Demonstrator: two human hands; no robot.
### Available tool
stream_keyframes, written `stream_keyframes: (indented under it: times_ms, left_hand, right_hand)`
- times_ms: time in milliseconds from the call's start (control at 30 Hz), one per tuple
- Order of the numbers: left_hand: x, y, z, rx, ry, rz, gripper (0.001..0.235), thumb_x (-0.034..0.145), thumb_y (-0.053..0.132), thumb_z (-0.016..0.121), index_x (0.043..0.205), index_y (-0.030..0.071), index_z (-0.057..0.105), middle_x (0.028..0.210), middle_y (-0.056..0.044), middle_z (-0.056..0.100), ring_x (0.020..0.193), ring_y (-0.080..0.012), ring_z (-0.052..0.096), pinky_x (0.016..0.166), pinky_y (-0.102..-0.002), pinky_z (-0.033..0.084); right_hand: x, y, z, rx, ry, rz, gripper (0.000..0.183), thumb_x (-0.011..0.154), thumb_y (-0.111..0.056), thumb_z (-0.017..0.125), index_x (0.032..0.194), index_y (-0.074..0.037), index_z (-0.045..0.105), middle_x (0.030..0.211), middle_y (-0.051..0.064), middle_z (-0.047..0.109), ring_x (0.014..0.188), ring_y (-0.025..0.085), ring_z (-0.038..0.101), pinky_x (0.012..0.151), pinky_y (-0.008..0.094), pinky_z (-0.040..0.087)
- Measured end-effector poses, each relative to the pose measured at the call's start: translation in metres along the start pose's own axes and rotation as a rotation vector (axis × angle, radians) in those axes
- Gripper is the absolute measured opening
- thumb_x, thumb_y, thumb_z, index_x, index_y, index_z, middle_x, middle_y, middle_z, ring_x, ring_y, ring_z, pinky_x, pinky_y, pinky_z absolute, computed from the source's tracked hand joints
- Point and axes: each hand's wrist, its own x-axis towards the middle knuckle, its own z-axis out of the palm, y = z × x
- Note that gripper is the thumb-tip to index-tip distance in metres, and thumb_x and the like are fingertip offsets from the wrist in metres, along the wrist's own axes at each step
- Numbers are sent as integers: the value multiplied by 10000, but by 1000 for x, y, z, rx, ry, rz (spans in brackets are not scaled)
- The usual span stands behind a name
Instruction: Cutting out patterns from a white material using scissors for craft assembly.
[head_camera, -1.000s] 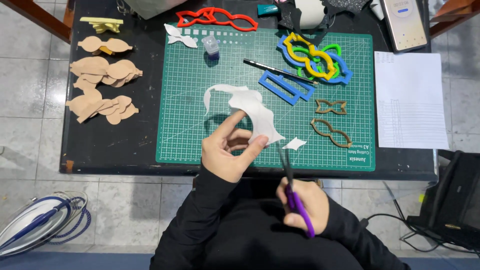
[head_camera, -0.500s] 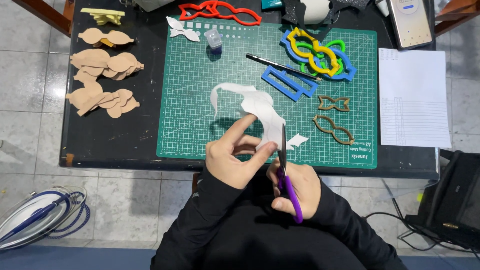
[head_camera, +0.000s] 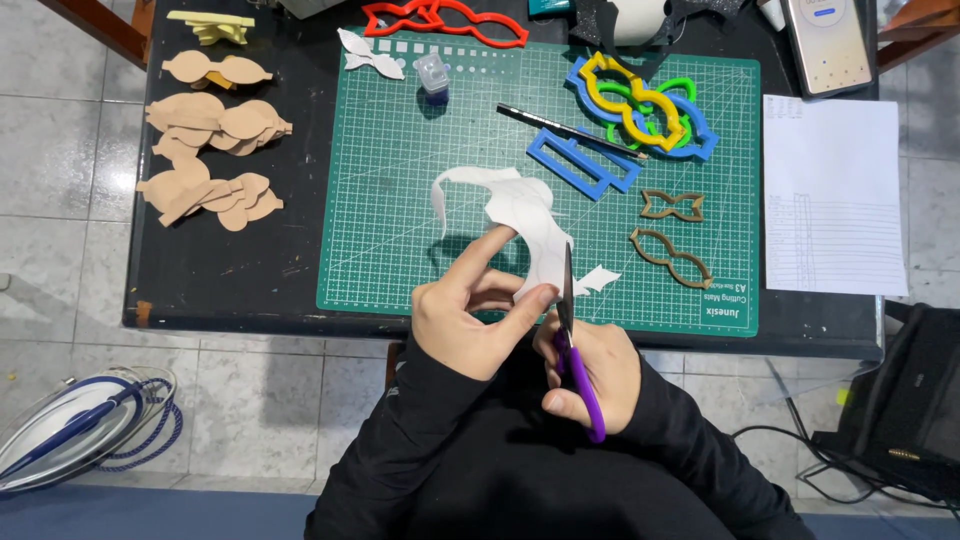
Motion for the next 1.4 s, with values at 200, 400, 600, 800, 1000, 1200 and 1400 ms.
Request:
stream_keyframes:
  times_ms: [200, 400, 600, 800, 1000, 1200, 1400]
  left_hand:
    - [1, 2, 1, -16, 5, -15, 532, 849, 233, 824, 1329, 109, 631, 821, -15, 805, 762, -99, 802, 755, -239, 695]
    - [0, 3, 1, -43, -12, -15, 544, 864, 237, 814, 1355, 116, 612, 828, -5, 804, 763, -88, 799, 752, -228, 693]
    - [1, -3, -1, -94, -103, -74, 560, 873, 296, 781, 1370, 110, 603, 835, -20, 776, 785, -121, 804, 781, -260, 708]
    - [8, -6, 0, -338, -70, -185, 579, 798, 194, 860, 1270, -53, 633, 838, -199, 763, 775, -298, 797, 686, -382, 681]
    - [9, -6, -1, -280, -50, -104, 623, 793, 150, 869, 1319, -62, 609, 786, -161, 780, 729, -280, 801, 679, -345, 684]
    - [3, -3, 2, -259, -20, -72, 620, 795, 136, 864, 1313, -83, 602, 775, -187, 776, 715, -269, 797, 666, -343, 686]
    - [3, 7, 2, -78, -62, -149, 554, 805, 304, 831, 1299, 133, 651, 762, -19, 777, 711, -103, 797, 735, -229, 702]
  right_hand:
    - [1, -4, 0, 29, 42, -22, 612, 915, -760, 416, 802, -162, 476, 626, -71, 579, 482, 118, 556, 479, 260, 444]
    - [-2, 0, -1, 3, 43, -18, 589, 912, -750, 418, 786, -176, 463, 620, -79, 555, 466, 128, 494, 477, 274, 421]
    - [-2, -2, 0, 3, 57, -27, 579, 921, -732, 426, 773, -173, 461, 611, -81, 523, 455, 116, 468, 450, 262, 399]
    - [-3, 16, 3, 147, 83, -84, 523, 865, -694, 648, 759, -195, 534, 531, -12, 522, 395, 269, 593, 409, 313, 482]
    - [-1, 16, 4, 221, 55, -108, 551, 863, -722, 618, 800, -180, 540, 556, -19, 581, 413, 231, 638, 416, 304, 501]
    - [1, 15, 7, 335, 28, -127, 580, 888, -724, 591, 829, -149, 541, 566, -43, 622, 439, 143, 658, 435, 246, 508]
    - [3, -11, -2, 248, -6, -21, 667, 939, -821, 374, 842, -164, 436, 665, -111, 605, 575, 76, 583, 656, 253, 492]
